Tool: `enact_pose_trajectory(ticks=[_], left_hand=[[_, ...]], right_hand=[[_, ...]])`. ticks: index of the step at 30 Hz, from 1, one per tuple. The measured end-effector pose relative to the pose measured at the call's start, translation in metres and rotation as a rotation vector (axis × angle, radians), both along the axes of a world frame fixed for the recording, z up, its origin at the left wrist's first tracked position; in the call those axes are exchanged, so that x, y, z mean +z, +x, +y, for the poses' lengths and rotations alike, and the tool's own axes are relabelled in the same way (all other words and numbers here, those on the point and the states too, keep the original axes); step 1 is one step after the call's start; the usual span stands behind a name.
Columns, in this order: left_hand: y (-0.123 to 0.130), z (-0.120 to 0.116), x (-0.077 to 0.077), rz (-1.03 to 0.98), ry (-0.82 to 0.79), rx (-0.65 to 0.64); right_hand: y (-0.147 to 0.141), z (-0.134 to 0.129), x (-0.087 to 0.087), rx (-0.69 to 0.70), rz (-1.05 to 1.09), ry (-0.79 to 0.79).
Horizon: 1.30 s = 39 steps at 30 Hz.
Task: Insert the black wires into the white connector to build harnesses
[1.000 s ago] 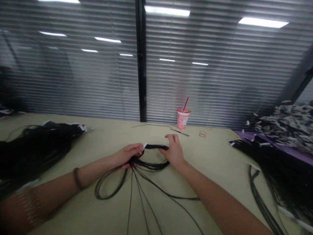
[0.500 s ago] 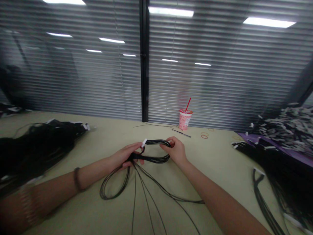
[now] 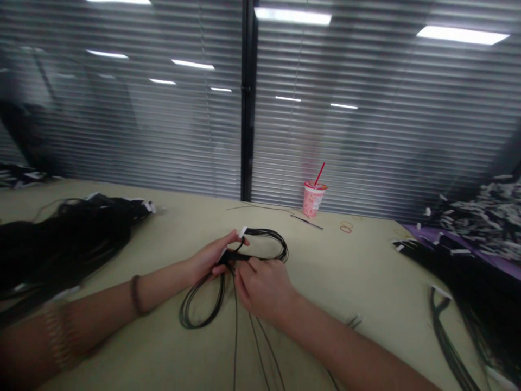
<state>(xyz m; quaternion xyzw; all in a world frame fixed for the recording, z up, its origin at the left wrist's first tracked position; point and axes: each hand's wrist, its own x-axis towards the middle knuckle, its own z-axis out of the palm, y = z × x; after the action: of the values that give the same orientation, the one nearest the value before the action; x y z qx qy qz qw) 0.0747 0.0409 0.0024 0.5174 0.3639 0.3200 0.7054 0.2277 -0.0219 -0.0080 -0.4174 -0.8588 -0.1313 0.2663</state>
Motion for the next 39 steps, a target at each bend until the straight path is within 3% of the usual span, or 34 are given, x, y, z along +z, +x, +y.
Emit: enact_pose_trajectory(ticks=[3,8,21,26,30,35,39], left_hand=[[0.0,-0.001,0.002,-0.011,-0.035,-0.01],[-0.002,0.001,-0.002,-0.064,-0.014,-0.05],[-0.003,0.007,-0.01,-0.099,0.004,-0.058],[-0.004,0.005,-0.008,-0.048,0.001,-0.041],[-0.004,0.004,-0.007,-0.051,0.023,-0.032],[-0.003,0.002,-0.006,-0.051,0.053,-0.02],[-0.002,0.002,-0.007,-0.035,0.087,0.009]], right_hand=[[0.001,0.003,-0.004,-0.013,-0.004,-0.021],[0.0,0.008,-0.004,0.025,0.233,-0.206],[0.003,0.011,0.011,-0.004,0.449,-0.476],[0.002,0.013,0.008,0.051,0.598,-0.734],[0.004,0.016,0.002,0.115,0.631,-0.732],[0.007,0.017,0.003,0.099,0.586,-0.749],[0.008,0.018,0.01,0.11,0.681,-0.865]])
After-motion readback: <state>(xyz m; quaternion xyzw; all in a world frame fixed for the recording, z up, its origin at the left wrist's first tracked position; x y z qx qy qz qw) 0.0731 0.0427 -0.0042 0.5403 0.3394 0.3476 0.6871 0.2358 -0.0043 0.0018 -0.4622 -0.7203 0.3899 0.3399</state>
